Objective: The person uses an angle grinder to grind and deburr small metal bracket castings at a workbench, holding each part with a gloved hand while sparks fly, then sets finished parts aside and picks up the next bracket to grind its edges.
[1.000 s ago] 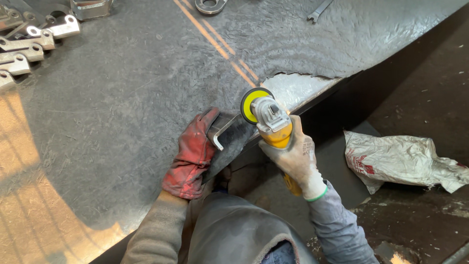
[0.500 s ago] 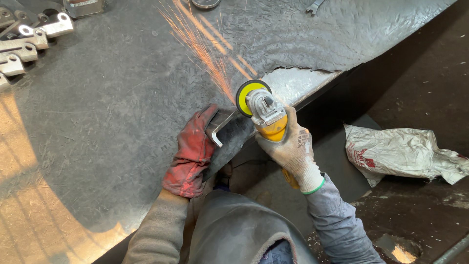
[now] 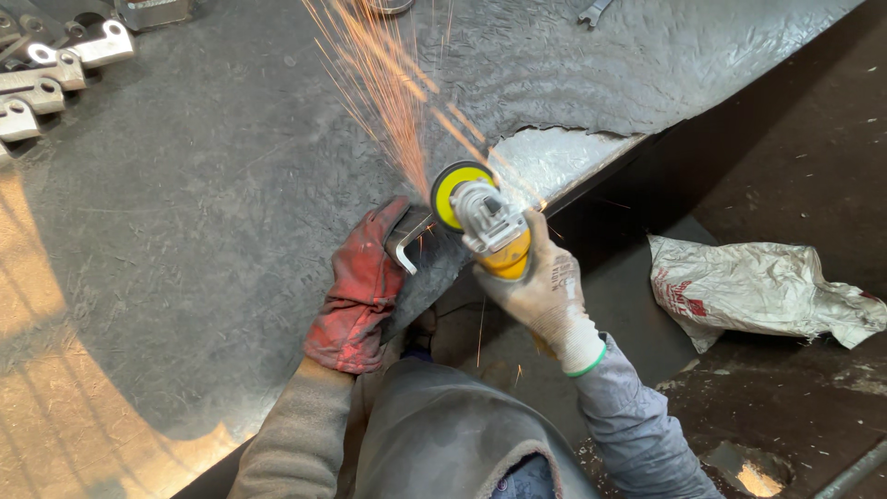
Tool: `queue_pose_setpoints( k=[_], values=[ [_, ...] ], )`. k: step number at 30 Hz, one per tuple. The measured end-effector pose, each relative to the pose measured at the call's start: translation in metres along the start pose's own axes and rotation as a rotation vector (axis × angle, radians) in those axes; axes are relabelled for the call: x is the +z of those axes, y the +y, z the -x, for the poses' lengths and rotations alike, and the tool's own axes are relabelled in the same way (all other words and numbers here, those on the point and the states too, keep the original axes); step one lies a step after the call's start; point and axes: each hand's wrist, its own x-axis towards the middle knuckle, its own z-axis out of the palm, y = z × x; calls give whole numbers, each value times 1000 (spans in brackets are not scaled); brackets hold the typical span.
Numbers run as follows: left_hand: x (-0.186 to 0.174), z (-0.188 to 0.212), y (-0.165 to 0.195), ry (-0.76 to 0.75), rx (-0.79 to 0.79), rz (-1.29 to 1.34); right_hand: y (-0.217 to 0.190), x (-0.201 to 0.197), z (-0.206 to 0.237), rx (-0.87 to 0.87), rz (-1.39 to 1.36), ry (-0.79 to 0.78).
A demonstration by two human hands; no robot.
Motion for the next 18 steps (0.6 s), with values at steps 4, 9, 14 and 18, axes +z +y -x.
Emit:
queue_pose_setpoints(
  k=[4, 9, 14, 18],
  values=[
    [5, 3, -7, 17, -6, 96, -6, 5, 9, -8, 41, -57],
    [21, 0, -15, -40, -376, 652, -13, 10, 14, -91, 97, -91],
    [18, 2, -16, 9, -133, 281, -11, 9, 12, -82, 81, -109],
    [7, 4, -8, -25, -35, 17, -1, -1, 1, 5, 64, -2]
  ],
)
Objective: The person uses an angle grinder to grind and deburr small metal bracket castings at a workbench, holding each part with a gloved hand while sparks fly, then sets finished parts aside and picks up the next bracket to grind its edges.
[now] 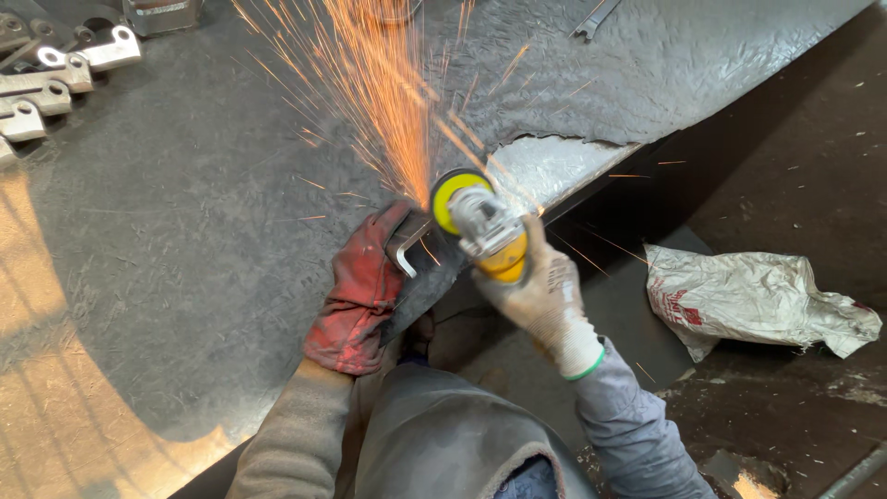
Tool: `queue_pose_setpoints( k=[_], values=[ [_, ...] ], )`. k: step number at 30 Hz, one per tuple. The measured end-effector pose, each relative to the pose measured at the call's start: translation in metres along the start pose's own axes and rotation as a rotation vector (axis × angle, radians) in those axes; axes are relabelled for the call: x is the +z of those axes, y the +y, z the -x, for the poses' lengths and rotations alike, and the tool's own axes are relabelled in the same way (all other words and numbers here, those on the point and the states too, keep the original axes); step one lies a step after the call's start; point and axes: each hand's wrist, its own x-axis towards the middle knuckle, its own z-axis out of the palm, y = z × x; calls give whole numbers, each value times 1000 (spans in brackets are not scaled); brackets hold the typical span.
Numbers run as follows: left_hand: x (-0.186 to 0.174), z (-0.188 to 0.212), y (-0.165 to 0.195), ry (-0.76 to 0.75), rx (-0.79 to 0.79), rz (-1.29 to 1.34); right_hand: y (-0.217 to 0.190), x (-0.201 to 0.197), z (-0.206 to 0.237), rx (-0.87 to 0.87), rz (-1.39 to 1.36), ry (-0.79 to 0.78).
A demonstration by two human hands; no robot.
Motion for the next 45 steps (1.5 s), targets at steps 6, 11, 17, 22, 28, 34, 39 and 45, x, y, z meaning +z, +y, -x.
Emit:
queue_pose_setpoints(
  k=[6, 11, 17, 22, 28, 34, 39, 45],
  values=[
    [-9, -3, 11, -67, -71, -29, 10, -12, -4, 31, 9, 110],
    [-7, -3, 7, -44, -57, -60, 2, -2, -6, 13, -32, 79],
    [2, -1, -5, -27, -88, 45, -16, 12, 1, -54, -101, -22],
    [6, -2, -9, -3, -136, 209, -23, 21, 3, -168, 13, -89],
    [3, -5, -9, -6, -103, 186, -27, 20, -1, -222, 28, -128],
    [2, -11, -5, -19, -61, 116, -36, 7, -18, -268, 65, -275],
    [0, -10, -8, -10, -79, 161, -45, 5, -25, -290, 146, -332],
    [-2, -6, -10, -8, -79, 175, -46, 3, -31, -255, 176, -396]
  ],
)
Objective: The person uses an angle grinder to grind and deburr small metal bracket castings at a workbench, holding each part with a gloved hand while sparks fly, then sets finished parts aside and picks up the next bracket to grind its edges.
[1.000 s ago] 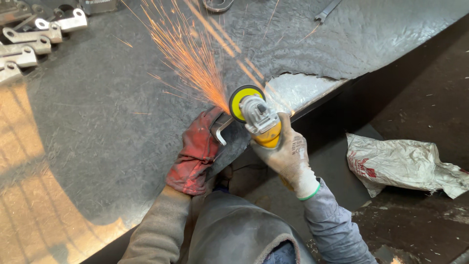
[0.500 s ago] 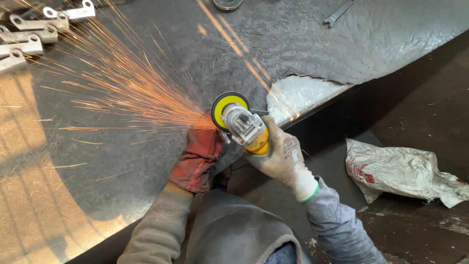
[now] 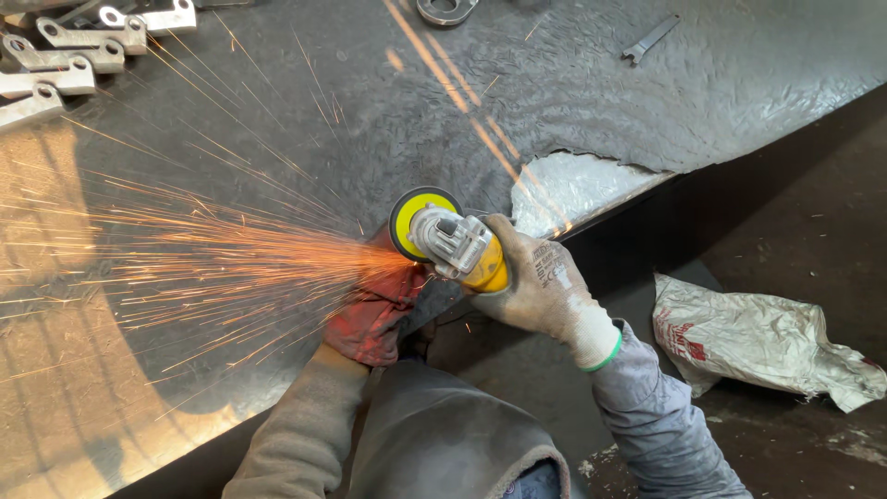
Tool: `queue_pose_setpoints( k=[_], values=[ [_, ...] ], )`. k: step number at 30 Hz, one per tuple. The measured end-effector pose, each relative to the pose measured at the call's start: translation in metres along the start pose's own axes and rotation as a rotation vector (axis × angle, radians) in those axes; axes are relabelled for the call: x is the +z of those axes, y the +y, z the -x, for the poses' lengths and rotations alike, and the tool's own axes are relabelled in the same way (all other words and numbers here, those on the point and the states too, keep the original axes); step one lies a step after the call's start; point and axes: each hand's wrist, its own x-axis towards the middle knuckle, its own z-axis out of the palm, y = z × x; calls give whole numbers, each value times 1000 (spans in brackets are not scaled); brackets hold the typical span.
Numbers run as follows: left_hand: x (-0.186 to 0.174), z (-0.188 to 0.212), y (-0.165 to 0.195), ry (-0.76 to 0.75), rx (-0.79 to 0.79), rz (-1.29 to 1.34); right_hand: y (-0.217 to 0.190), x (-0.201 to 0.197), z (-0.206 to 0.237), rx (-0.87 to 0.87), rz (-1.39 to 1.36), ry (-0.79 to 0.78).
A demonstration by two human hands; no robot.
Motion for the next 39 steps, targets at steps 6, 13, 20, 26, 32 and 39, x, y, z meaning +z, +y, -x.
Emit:
queue_pose_setpoints(
  k=[6, 13, 20, 26, 32, 39],
  values=[
    [4, -3, 2, -1, 7, 5, 12, 2, 5, -34, 45, 94],
    [-4, 4, 9, 6, 26, 3, 27, 20, 22, 96, 19, 287],
    [-13, 1, 39, -42, -24, -110, 63, 10, 41, 292, -244, 407],
    [1, -9, 48, 29, -520, 788, 100, 17, 73, 522, -506, 397],
    [0, 6, 45, -59, -313, 148, 123, 27, 79, 532, -867, 505],
    [-13, 39, 53, -111, -351, 20, 134, 28, 57, 496, -918, 529]
  ],
)
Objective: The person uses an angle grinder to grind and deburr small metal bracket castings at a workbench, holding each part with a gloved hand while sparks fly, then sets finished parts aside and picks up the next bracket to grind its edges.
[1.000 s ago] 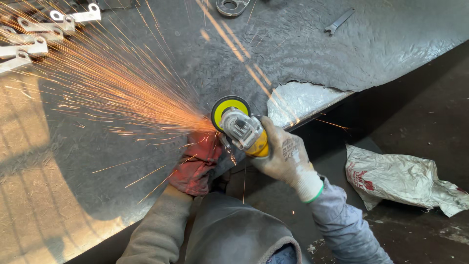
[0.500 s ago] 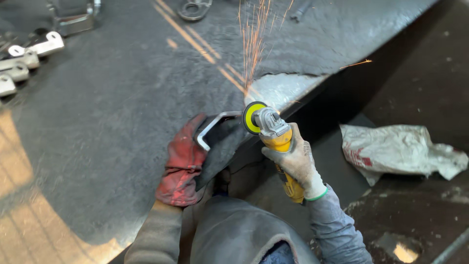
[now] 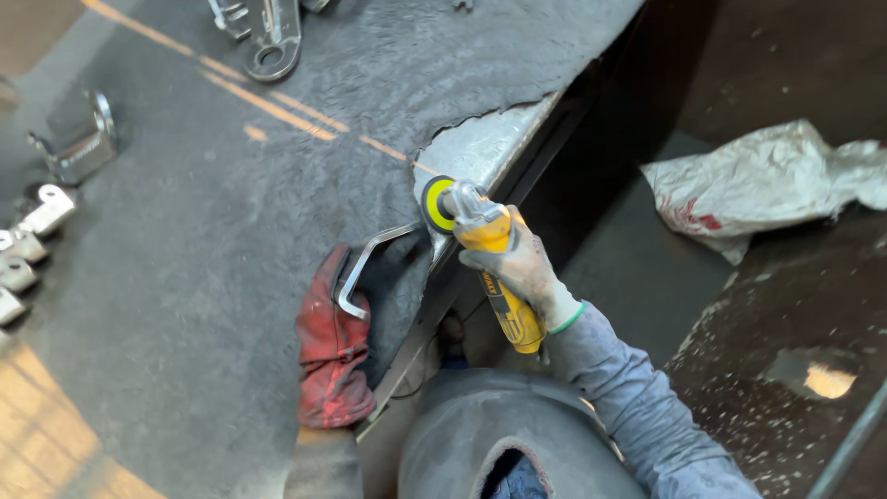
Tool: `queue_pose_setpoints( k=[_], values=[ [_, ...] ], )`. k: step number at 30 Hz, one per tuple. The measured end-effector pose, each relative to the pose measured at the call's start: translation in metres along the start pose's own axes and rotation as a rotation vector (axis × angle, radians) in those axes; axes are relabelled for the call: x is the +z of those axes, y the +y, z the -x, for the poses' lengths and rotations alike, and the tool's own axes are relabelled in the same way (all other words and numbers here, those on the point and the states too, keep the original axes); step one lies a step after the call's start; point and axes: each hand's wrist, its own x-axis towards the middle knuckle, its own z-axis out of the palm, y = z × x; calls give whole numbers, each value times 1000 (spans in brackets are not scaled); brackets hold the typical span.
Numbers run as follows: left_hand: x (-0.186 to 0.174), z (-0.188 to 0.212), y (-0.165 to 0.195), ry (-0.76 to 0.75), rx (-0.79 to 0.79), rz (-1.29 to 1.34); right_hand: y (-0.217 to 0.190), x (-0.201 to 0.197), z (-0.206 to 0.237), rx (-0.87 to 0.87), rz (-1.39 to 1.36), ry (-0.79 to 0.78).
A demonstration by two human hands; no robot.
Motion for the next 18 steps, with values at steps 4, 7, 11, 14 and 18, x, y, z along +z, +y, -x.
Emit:
queue_pose_setpoints(
  k=[4, 7, 11, 14, 18],
  values=[
    [-2, 9, 3, -18, -11, -37, -1, 0, -1, 37, 53, 1],
    [-1, 9, 4, -28, -17, -57, -2, -2, -1, 82, 126, 15],
    [0, 8, 5, -41, -18, -74, 1, -3, 0, 107, 127, 19],
    [1, 8, 6, -47, -18, -86, 3, -4, 3, 5, 14, -25],
    [4, 6, 6, -61, -16, -92, 2, -6, 5, 80, 154, -8]
  ],
)
